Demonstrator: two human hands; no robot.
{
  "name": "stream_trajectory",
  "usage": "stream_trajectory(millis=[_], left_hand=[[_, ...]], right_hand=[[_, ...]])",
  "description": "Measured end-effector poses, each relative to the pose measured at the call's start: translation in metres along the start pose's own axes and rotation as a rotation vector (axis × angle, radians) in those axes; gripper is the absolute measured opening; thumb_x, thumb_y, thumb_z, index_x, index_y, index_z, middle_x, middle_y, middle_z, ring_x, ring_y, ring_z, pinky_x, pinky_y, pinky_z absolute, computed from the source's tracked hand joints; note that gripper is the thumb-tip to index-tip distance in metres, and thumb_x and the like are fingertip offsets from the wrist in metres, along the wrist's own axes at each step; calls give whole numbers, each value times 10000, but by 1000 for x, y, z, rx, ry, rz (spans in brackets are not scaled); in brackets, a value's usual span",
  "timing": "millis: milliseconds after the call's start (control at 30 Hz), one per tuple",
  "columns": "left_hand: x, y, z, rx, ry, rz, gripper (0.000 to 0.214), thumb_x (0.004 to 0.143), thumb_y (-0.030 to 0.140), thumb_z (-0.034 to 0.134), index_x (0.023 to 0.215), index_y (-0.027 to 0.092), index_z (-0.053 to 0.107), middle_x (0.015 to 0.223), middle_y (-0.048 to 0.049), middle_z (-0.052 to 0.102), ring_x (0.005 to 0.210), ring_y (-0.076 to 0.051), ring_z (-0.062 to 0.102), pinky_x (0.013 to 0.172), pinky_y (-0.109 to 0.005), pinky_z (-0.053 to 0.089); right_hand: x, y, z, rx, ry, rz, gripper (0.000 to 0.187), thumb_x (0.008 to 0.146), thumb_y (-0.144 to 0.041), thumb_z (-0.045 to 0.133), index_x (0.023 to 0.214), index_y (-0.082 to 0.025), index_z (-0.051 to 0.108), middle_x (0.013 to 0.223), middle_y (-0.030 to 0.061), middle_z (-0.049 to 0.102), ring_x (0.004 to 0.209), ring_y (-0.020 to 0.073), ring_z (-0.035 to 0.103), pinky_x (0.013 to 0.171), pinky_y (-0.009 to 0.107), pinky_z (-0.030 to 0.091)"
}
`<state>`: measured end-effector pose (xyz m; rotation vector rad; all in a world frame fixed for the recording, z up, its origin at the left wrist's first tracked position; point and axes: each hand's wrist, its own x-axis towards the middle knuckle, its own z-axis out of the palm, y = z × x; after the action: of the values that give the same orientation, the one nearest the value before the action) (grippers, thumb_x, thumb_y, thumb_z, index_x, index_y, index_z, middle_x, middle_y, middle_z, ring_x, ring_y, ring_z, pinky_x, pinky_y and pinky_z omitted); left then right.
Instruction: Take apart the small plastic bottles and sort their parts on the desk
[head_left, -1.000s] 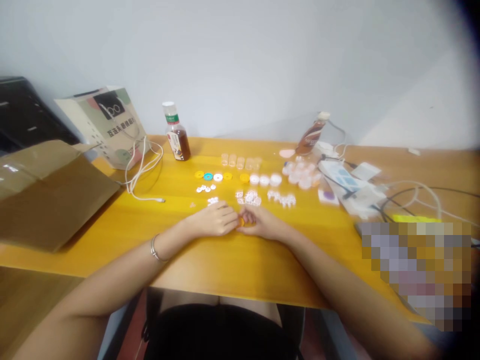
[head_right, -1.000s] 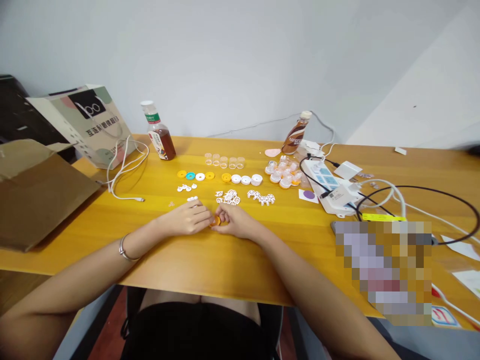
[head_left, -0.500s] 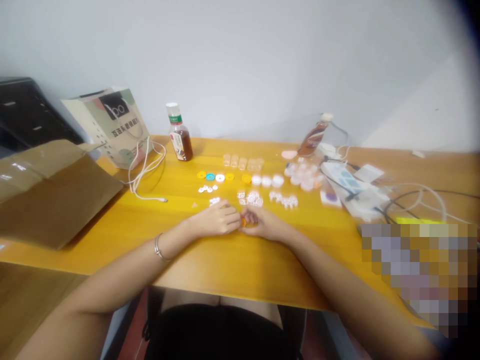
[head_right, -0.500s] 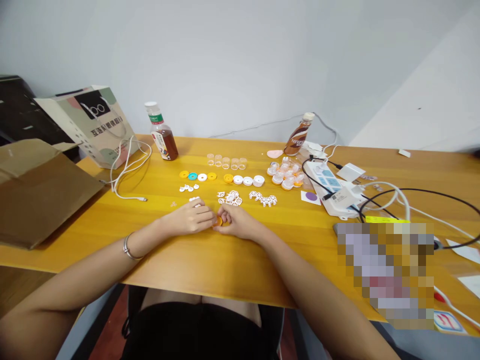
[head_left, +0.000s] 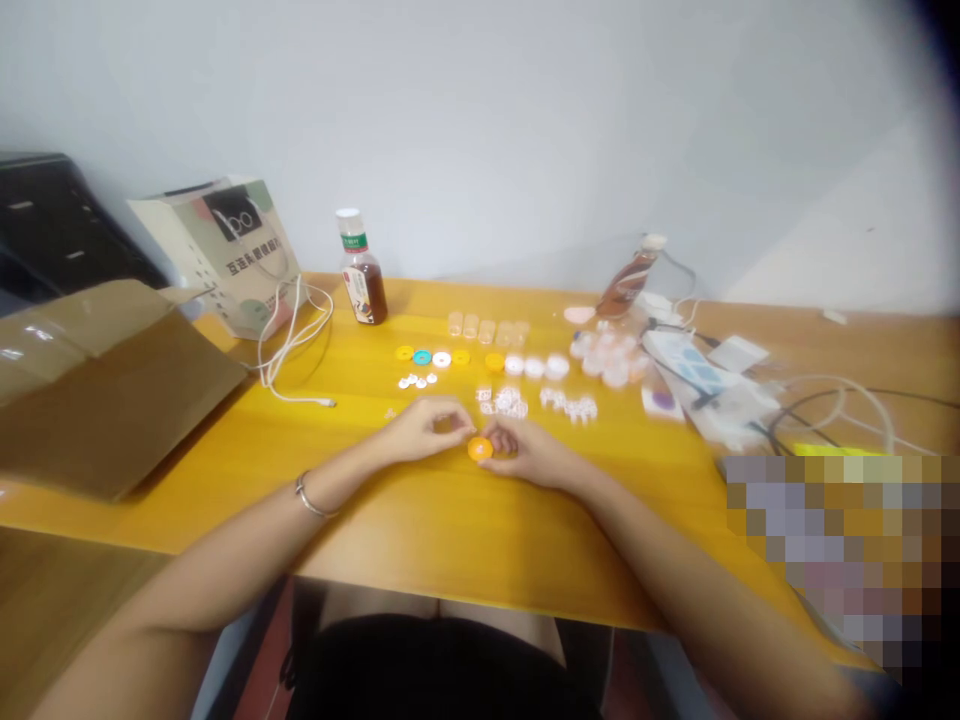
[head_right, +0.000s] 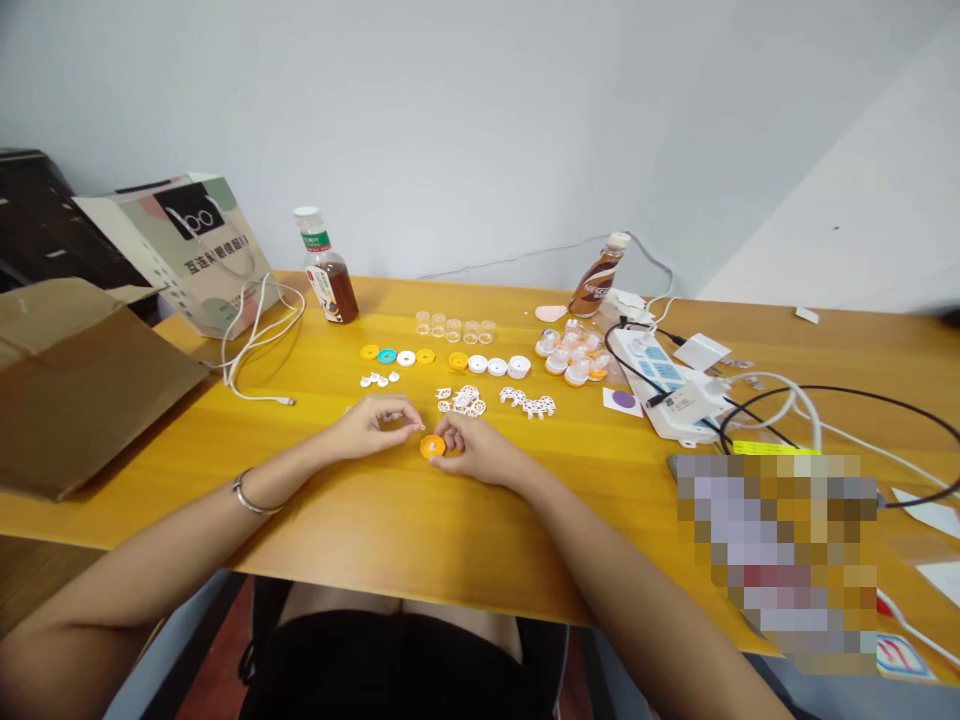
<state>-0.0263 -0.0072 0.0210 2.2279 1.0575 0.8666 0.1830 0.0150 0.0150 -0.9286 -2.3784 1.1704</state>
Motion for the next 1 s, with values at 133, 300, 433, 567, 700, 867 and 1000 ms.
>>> stream_trajectory(millis=[133,300,433,567,700,867,1000], left_hand=[[-2,-4,-34,67,-68,-96,192,798,299,508,789,128,596,762,-23,622,701,-108,545,664,-219,428],[-11,-18,-84,310,-231,-316,183,761,277,486,770,134,600,701,-16,624,622,-111,534,614,-219,405],[-17,-27,-95,403,-299,-402,198,738,262,465,790,139,611,746,-33,638,630,-124,545,597,-220,394],[-17,-30,-88,412,-408,-403,192,733,241,440,761,145,604,705,-22,621,591,-119,520,553,-213,370],[-17,-32,-83,398,-442,-381,174,718,238,440,708,148,589,647,-6,589,554,-110,479,524,-211,344],[-19,-36,-84,371,-390,-398,175,715,251,456,719,150,599,655,0,589,544,-105,469,509,-212,324],[-18,-33,-87,402,-368,-383,201,750,298,471,691,143,584,611,6,559,513,-94,438,494,-214,304]], right_hand=[[0,-2,0,4,4,24,190,693,-295,616,804,-178,515,659,-34,429,579,89,378,529,216,321],[0,-1,0,-1,3,28,183,695,-287,611,803,-181,509,664,-35,424,582,89,383,530,216,322],[0,2,1,0,13,10,189,691,-270,611,827,-188,507,664,-39,423,582,89,387,533,216,327],[0,4,2,15,9,-4,205,698,-263,598,864,-190,502,657,-46,400,579,89,383,535,218,325],[1,3,2,15,9,-2,201,699,-260,594,863,-188,505,661,-45,399,579,89,381,536,219,323],[0,2,1,5,12,2,191,697,-256,599,859,-191,522,662,-42,416,575,89,391,535,218,325],[0,3,1,2,11,-3,193,696,-258,605,858,-192,525,667,-40,421,580,90,396,537,217,325]])
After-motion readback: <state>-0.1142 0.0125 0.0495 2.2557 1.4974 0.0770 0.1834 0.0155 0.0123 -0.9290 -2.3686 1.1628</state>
